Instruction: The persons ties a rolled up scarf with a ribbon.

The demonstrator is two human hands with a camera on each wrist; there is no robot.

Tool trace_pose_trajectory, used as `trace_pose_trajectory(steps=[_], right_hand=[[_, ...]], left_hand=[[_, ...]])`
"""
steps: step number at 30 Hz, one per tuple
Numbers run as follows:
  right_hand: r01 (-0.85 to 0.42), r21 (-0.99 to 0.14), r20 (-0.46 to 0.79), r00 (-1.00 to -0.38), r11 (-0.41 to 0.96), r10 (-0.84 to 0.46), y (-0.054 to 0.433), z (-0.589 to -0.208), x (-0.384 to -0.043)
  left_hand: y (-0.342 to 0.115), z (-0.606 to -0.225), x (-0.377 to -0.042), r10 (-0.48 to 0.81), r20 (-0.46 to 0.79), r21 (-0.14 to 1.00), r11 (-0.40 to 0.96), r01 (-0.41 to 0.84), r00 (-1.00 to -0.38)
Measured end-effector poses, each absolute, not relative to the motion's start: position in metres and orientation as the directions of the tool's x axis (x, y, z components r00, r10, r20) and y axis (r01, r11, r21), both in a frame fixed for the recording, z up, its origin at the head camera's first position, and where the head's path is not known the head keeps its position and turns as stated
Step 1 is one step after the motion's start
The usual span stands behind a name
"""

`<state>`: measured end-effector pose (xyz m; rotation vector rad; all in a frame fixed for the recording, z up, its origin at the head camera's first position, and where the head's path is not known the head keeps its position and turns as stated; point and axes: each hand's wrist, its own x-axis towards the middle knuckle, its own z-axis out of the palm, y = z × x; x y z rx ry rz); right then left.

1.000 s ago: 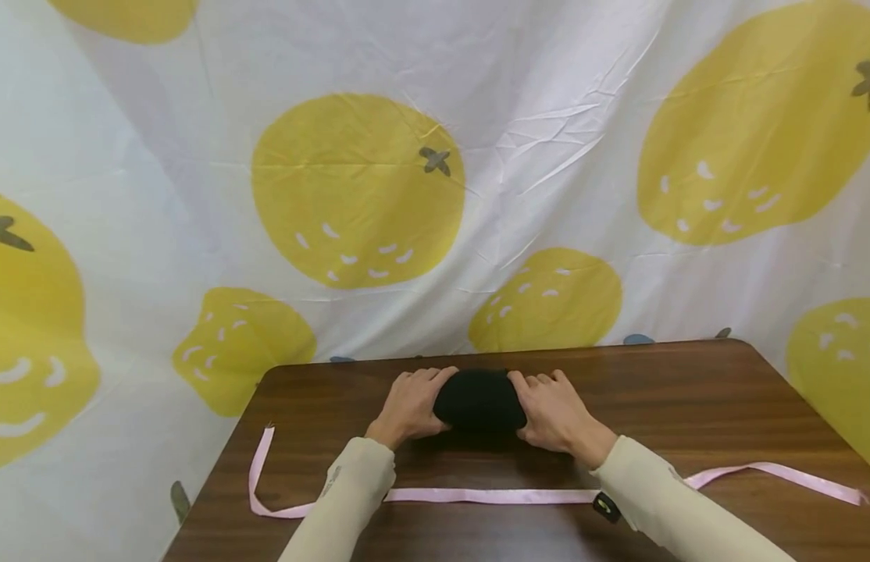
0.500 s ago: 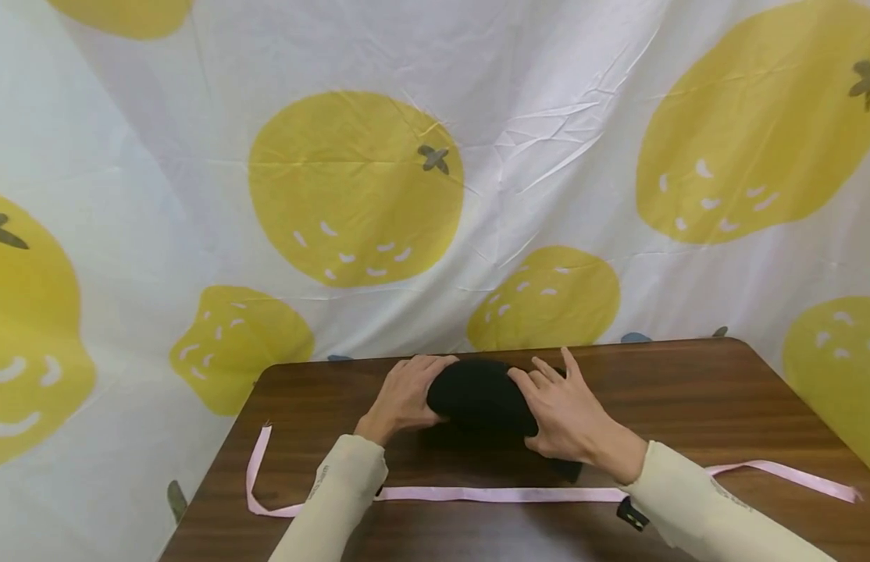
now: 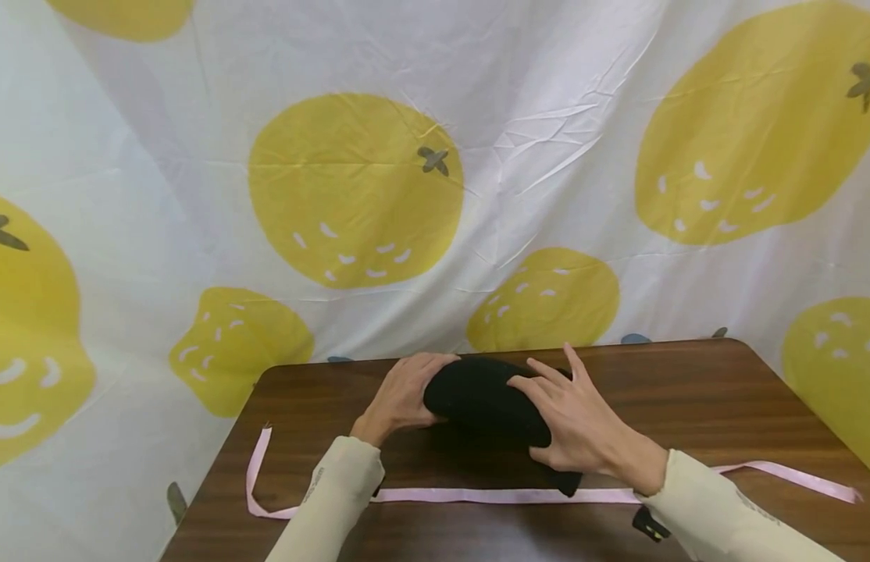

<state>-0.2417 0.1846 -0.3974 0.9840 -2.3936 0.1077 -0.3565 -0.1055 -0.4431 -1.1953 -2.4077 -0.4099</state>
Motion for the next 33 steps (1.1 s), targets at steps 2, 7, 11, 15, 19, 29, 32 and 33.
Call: trace_pose_trajectory(steps=[2,7,11,15,19,29,32,33], right_hand=[[-0.678,0.129,0.524,-0.573,0.724,-0.630,0.184,-0.398,-0.240],[-0.699,0.103,0.557,-0.549,0.707,-0.624,0.182,-0.396,-0.236],[-0.707,0.083,0.545,-0.558,0.702,-0.626,0.181,-0.392,-0.230],[-0.697,0.109,0.520,-0.568,0.709,-0.638,0.177,-0.388,-0.224],[-0.677,0.169,0.516,-0.558,0.716,-0.650,0.174,-0.384,-0.217],[-0.640,0.234,0.478,-0.579,0.731,-0.660,0.165,-0.370,-0.194],[-0.626,0.245,0.470,-0.591,0.740,-0.656,0.162,-0.364,-0.187],[-0.619,0.251,0.470,-0.594,0.744,-0.653,0.161,-0.362,-0.184]], left_hand=[[-0.106,-0.443,-0.356,0.684,0.494,0.081,0.579,0.811,-0.537],[-0.105,-0.442,-0.358,0.687,0.483,0.109,0.569,0.815,-0.544],[-0.105,-0.441,-0.359,0.687,0.487,0.113,0.563,0.819,-0.540],[-0.103,-0.441,-0.359,0.684,0.516,0.104,0.549,0.830,-0.516],[-0.099,-0.442,-0.359,0.685,0.543,0.091,0.527,0.845,-0.486],[-0.087,-0.442,-0.352,0.712,0.534,0.093,0.488,0.868,-0.457],[-0.083,-0.440,-0.349,0.719,0.534,0.087,0.476,0.875,-0.444],[-0.082,-0.439,-0.349,0.721,0.535,0.088,0.471,0.878,-0.441]])
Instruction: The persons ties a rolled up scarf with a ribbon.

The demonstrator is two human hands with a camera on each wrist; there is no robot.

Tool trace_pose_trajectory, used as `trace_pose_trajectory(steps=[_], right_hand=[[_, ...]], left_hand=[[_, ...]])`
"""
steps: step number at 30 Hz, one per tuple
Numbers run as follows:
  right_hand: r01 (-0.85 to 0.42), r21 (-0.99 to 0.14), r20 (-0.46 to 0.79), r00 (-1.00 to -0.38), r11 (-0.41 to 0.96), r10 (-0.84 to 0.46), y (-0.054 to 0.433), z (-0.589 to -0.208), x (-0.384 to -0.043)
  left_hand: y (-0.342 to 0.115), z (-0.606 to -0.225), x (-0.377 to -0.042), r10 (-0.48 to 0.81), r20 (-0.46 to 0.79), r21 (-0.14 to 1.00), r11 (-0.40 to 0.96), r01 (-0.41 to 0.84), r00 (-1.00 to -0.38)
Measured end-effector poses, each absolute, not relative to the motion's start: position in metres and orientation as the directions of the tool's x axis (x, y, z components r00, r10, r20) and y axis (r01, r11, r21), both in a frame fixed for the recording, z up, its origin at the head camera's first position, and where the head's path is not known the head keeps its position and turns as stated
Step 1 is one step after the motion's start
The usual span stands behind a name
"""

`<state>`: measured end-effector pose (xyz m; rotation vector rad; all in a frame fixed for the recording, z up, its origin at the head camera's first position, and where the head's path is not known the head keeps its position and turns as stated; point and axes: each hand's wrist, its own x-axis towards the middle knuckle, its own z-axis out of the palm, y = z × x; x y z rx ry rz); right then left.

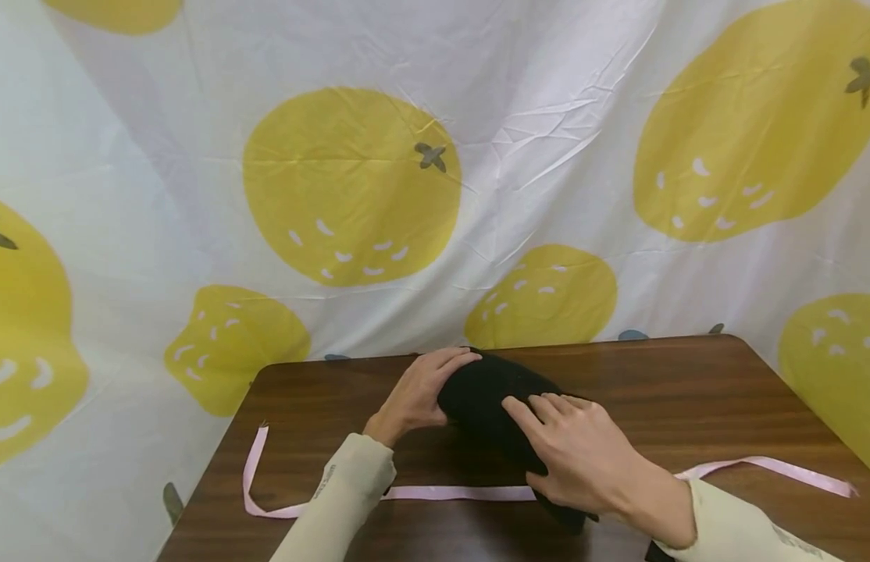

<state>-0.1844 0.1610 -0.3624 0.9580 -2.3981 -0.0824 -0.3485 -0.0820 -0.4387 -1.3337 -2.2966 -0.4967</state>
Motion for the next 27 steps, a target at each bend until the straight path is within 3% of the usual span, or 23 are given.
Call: trace_pose_trajectory(steps=[11,21,27], right_hand=[[-0.536,0.297,0.419,-0.671,0.790,-0.612,0.150,-0.345,-0.156],[-0.464,0.321,0.457,-0.688,0.825,-0.564,0.136,-0.352,-0.140],[-0.438,0.340,0.505,-0.661,0.832,-0.555,0.124,-0.369,-0.138]], left_hand=[[-0.068,-0.431,-0.341,0.747,0.555,0.089,0.385,0.919,-0.367],[-0.062,-0.429,-0.336,0.792,0.520,0.037,0.354,0.934,-0.321],[-0.065,-0.434,-0.335,0.815,0.470,0.017,0.375,0.927,-0.338]])
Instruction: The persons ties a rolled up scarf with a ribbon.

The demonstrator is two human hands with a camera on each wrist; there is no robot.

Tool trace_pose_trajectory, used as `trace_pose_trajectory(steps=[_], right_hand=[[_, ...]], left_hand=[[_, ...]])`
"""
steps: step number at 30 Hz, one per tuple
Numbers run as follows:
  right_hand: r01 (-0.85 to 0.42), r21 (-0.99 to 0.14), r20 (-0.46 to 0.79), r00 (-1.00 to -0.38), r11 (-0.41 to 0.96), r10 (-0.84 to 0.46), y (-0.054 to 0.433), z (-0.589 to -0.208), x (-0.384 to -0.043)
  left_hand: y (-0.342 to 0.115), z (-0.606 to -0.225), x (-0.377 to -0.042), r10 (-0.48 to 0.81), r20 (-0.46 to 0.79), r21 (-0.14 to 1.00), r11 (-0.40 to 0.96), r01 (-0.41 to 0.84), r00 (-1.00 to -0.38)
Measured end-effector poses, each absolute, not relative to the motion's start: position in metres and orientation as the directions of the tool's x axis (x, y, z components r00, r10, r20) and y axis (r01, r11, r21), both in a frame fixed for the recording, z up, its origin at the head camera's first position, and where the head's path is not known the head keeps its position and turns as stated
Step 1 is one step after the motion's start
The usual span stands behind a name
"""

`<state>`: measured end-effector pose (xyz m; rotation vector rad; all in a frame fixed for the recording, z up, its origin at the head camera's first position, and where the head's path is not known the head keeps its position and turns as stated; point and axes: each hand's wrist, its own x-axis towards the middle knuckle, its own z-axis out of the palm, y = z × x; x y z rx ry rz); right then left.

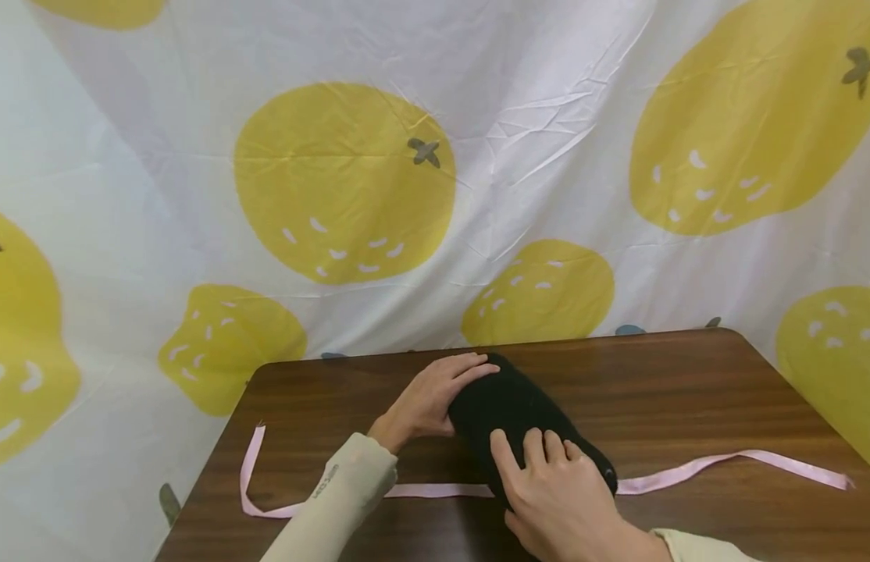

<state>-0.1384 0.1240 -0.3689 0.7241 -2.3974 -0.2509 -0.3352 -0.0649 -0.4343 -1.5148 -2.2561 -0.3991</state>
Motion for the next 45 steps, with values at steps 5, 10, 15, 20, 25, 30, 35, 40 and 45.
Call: trace_pose_trajectory(steps=[5,10,15,20,25,30,35,40,45], right_hand=[[-0.406,0.350,0.622,-0.574,0.844,-0.533,0.112,-0.389,-0.141],[-0.394,0.354,0.655,-0.543,0.848,-0.526,0.103,-0.405,-0.144],[-0.391,0.356,0.653,-0.545,0.849,-0.525,0.097,-0.417,-0.146],[-0.382,0.344,0.653,-0.559,0.858,-0.511,0.093,-0.429,-0.145],[-0.364,0.378,0.696,-0.494,0.851,-0.520,0.089,-0.441,-0.143],[-0.369,0.402,0.740,-0.409,0.838,-0.535,0.085,-0.451,-0.141],[-0.434,0.379,0.704,-0.438,0.817,-0.559,0.086,-0.461,-0.138],[-0.504,0.361,0.592,-0.526,0.784,-0.611,0.093,-0.462,-0.133],[-0.536,0.353,0.514,-0.574,0.767,-0.637,0.100,-0.460,-0.132]], left_hand=[[-0.070,-0.442,-0.334,0.830,0.415,0.020,0.402,0.915,-0.374],[-0.072,-0.452,-0.335,0.846,0.376,0.011,0.404,0.915,-0.378],[-0.074,-0.463,-0.334,0.855,0.339,0.007,0.415,0.910,-0.393],[-0.076,-0.470,-0.330,0.861,0.281,0.024,0.435,0.900,-0.423],[-0.077,-0.472,-0.325,0.863,0.243,0.035,0.449,0.893,-0.443],[-0.080,-0.472,-0.318,0.874,0.224,0.033,0.435,0.900,-0.431],[-0.080,-0.474,-0.315,0.890,0.210,-0.010,0.415,0.910,-0.404],[-0.081,-0.476,-0.313,0.897,0.190,-0.037,0.413,0.910,-0.399],[-0.081,-0.476,-0.314,0.898,0.180,-0.037,0.413,0.910,-0.401]])
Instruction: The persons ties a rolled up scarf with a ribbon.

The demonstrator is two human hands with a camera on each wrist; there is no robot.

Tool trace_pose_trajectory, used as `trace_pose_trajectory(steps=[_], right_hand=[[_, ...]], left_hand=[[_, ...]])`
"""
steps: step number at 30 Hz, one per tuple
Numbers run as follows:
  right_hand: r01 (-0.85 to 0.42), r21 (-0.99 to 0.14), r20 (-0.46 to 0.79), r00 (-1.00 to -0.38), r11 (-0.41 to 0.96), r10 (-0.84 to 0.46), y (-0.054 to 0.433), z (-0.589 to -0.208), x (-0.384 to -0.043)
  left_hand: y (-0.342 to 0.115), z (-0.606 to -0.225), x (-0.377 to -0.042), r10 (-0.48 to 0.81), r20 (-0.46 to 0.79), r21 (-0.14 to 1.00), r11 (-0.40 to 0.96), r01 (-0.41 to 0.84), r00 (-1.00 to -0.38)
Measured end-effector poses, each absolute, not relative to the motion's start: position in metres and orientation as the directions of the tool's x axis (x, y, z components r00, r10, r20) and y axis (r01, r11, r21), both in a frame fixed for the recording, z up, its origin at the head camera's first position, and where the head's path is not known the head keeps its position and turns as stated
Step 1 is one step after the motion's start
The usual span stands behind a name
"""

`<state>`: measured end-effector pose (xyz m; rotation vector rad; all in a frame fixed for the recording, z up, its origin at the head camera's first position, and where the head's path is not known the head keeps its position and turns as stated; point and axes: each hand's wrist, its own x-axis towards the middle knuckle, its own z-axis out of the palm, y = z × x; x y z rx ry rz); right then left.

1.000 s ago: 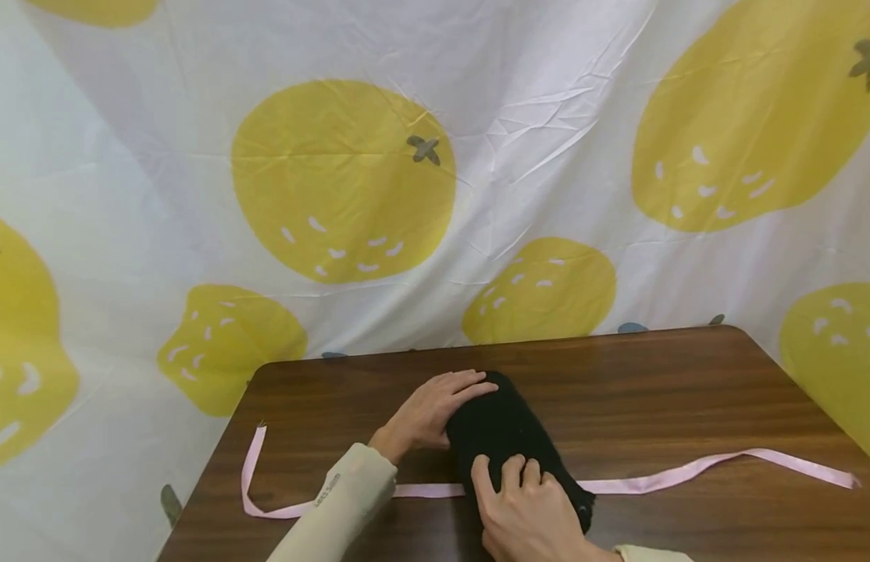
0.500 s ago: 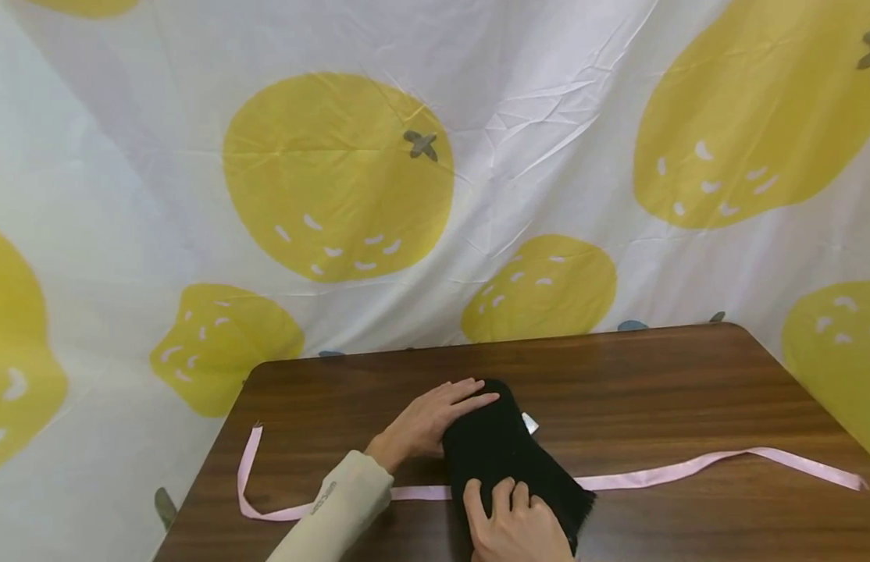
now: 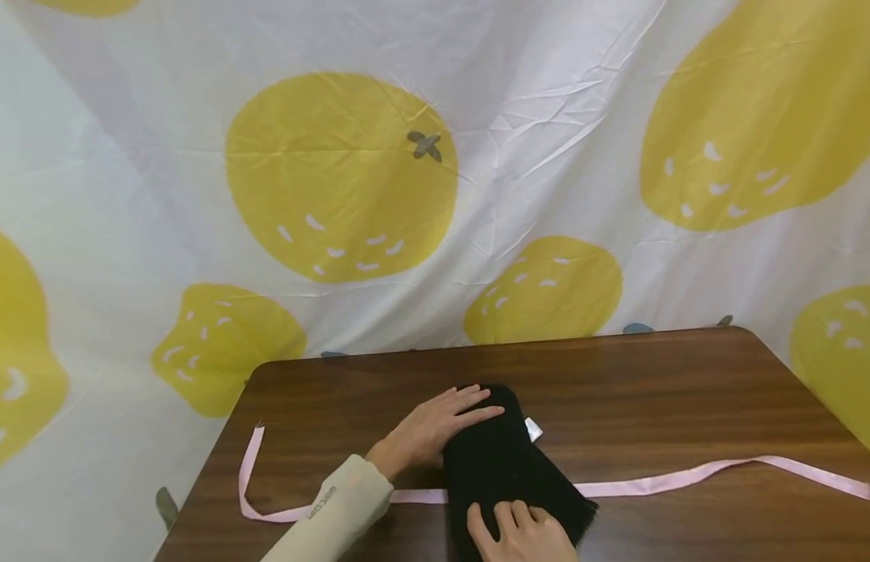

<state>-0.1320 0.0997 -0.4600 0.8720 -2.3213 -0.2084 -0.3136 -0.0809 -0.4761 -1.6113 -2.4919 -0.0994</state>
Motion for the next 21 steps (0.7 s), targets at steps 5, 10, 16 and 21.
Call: trace_pose_trajectory(steps=[5,10,16,21], right_hand=[[-0.530,0.341,0.513,-0.587,0.776,-0.626,0.103,-0.467,-0.133],[-0.520,0.334,0.627,-0.500,0.786,-0.597,0.100,-0.482,-0.136],[-0.509,0.273,0.621,-0.556,0.817,-0.553,0.095,-0.497,-0.131],[-0.505,0.269,0.606,-0.573,0.820,-0.552,0.090,-0.505,-0.130]], left_hand=[[-0.081,-0.478,-0.313,0.895,0.177,-0.037,0.421,0.906,-0.409],[-0.081,-0.479,-0.312,0.893,0.181,-0.029,0.424,0.905,-0.413],[-0.081,-0.481,-0.310,0.885,0.173,0.000,0.438,0.899,-0.431],[-0.082,-0.482,-0.309,0.880,0.171,0.006,0.450,0.893,-0.444]])
